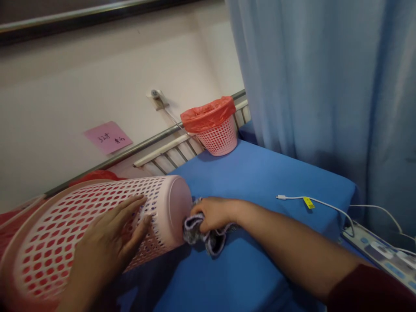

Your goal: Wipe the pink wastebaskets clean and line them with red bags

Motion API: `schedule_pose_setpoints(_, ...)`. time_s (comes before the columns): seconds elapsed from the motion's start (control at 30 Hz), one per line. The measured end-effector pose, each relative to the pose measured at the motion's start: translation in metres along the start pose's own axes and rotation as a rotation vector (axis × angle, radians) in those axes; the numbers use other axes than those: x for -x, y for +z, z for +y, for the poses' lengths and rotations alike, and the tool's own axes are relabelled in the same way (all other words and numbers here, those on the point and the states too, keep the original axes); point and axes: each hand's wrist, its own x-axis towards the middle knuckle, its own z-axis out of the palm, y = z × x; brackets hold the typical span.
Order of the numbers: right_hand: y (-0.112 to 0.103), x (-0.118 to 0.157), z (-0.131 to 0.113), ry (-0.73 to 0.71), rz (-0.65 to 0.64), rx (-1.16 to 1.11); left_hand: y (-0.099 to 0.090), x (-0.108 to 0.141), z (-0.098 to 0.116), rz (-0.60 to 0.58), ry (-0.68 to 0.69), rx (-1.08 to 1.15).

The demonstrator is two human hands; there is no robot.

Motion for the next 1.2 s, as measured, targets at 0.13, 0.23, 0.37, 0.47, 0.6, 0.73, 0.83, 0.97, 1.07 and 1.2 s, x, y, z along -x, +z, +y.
schedule_pose_setpoints(0.13, 0.002, -0.006, 0.003, -0.135, 0.292, -0.168, -0.002, 0.000, 0.001, -0.004, 0.005, 0.003)
schedule_pose_setpoints(0.23, 0.016, -0.007, 0.005, -0.097, 0.094, -0.047, -0.003, 0.000, 0.002, 0.000, 0.002, 0.012)
schedule_pose_setpoints(0.37, 0.024, -0.004, 0.006, 0.068, 0.067, 0.223, -0.003, -0.001, 0.002, -0.006, -0.005, 0.016)
schedule_pose_setpoints(0.47, 0.014, -0.008, 0.009, 0.093, 0.334, 0.167, -0.002, 0.000, 0.001, -0.013, -0.012, 0.017)
schedule_pose_setpoints(0.6, 0.006, -0.020, 0.014, 0.074, 0.585, 0.096, -0.002, 0.000, 0.002, -0.023, -0.025, 0.013)
schedule_pose_setpoints(0.73, 0.020, -0.028, 0.018, -0.023, 0.486, 0.118, -0.002, -0.001, 0.003, -0.021, -0.025, 0.023)
schedule_pose_setpoints(0.83, 0.029, -0.029, 0.024, 0.060, 0.373, 0.211, -0.001, -0.002, 0.003, -0.028, -0.028, 0.033)
schedule_pose_setpoints(0.97, 0.027, -0.031, 0.030, 0.089, 0.377, 0.197, -0.001, -0.001, 0.002, -0.041, -0.055, 0.045)
schedule_pose_setpoints(1.07, 0.023, -0.033, 0.028, 0.059, 0.477, 0.109, -0.001, 0.000, 0.002, -0.043, -0.064, 0.045)
schedule_pose_setpoints(1.2, 0.025, -0.033, 0.021, -0.022, 0.569, -0.039, -0.001, 0.001, 0.001, -0.050, -0.054, 0.043)
